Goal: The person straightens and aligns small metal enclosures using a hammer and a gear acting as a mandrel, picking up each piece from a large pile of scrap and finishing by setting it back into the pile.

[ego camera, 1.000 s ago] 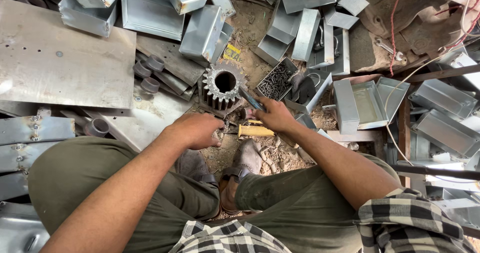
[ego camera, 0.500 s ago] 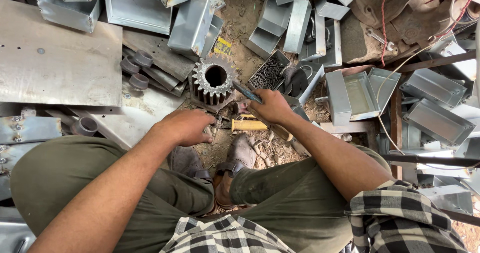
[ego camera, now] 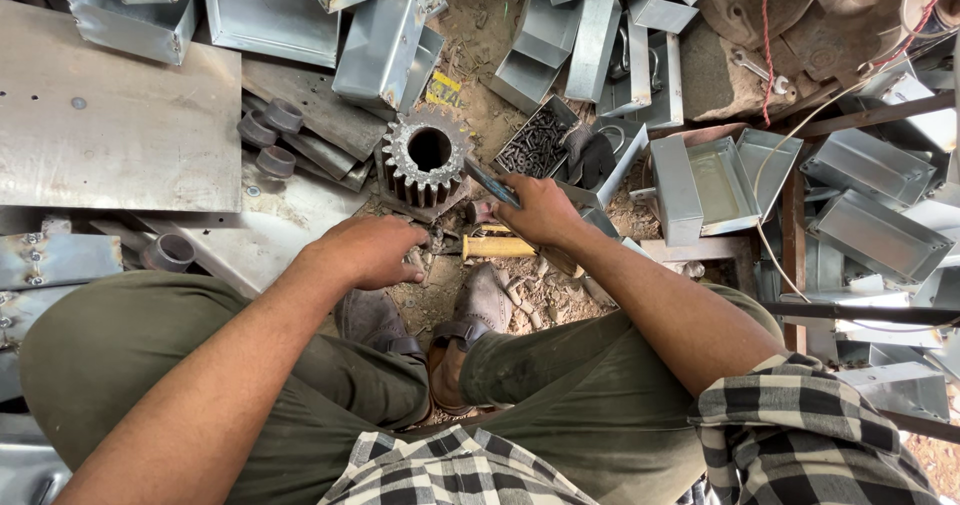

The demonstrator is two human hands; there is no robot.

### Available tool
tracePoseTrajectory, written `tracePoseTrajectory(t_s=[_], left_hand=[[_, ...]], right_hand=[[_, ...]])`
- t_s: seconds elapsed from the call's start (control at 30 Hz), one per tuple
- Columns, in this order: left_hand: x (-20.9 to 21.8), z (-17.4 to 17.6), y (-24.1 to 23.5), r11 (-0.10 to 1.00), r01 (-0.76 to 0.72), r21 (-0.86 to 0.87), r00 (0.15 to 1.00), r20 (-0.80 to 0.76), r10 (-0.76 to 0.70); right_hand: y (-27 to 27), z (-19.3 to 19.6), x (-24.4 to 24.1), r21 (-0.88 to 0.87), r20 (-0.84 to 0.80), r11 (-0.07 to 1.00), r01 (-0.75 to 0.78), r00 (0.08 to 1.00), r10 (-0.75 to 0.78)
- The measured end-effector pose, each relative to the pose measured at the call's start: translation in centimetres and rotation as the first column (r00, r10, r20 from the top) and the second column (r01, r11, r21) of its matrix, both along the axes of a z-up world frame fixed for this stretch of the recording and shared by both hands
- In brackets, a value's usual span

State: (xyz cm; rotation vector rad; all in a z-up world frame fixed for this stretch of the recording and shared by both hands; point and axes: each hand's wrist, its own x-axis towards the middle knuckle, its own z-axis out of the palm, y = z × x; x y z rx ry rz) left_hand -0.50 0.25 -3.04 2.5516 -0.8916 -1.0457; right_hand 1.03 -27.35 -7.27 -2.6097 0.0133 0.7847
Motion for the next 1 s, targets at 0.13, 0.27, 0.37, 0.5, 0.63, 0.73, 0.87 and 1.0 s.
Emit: tracePoseTrajectory(t_s=[0.13,0.27,0.37,0.5,0.63,0.73,0.87,1.0], left_hand=[[0.0,0.1,0.1,0.999,0.031,0.031,0.999,-0.009,-0.031],[0.0,0.2,0.1,0.999,0.025,0.028,1.000,-0.013,-0.024],[0.0,0.0,0.1,0.999,0.030,0.015,1.000,-0.001,-0.030],[0.0,-0.3,0.1,0.999,0.027,0.020,1.000,-0.004,-0.027],[0.0,-0.3,0.1,1.000,0.021,0.002,1.000,0.004,-0.021],[-0.3,-0.3,0.0,1.000,0.016,0.013,1.000,-0.017,-0.015],[0.1,0.4,0.2,0.999,0.026,0.027,1.000,-0.005,-0.026],[-0.1,0.6,-0.1,0.999,-0.010,0.045,0.999,-0.046,0.012]], right_hand=[[-0.1,-0.2,0.0,-0.019,0.012,0.999,-0.034,0.999,0.035],[-0.5,-0.6,-0.1,-0.019,0.032,0.998,-0.062,0.998,0.063],[-0.6,-0.8,-0.1,-0.016,0.042,0.998,-0.065,0.997,0.065],[-0.8,-1.1,0.0,0.001,0.058,0.996,-0.088,0.995,0.087],[-0.7,-1.1,0.1,0.003,0.031,0.997,-0.083,0.996,0.083],[-0.5,-0.5,-0.3,0.015,0.014,0.998,-0.068,0.998,0.068],[0.6,1.5,-0.2,0.073,0.112,0.996,-0.044,0.993,0.035],[1.3,3.1,-0.8,0.266,0.605,0.944,-0.193,0.796,-0.008]])
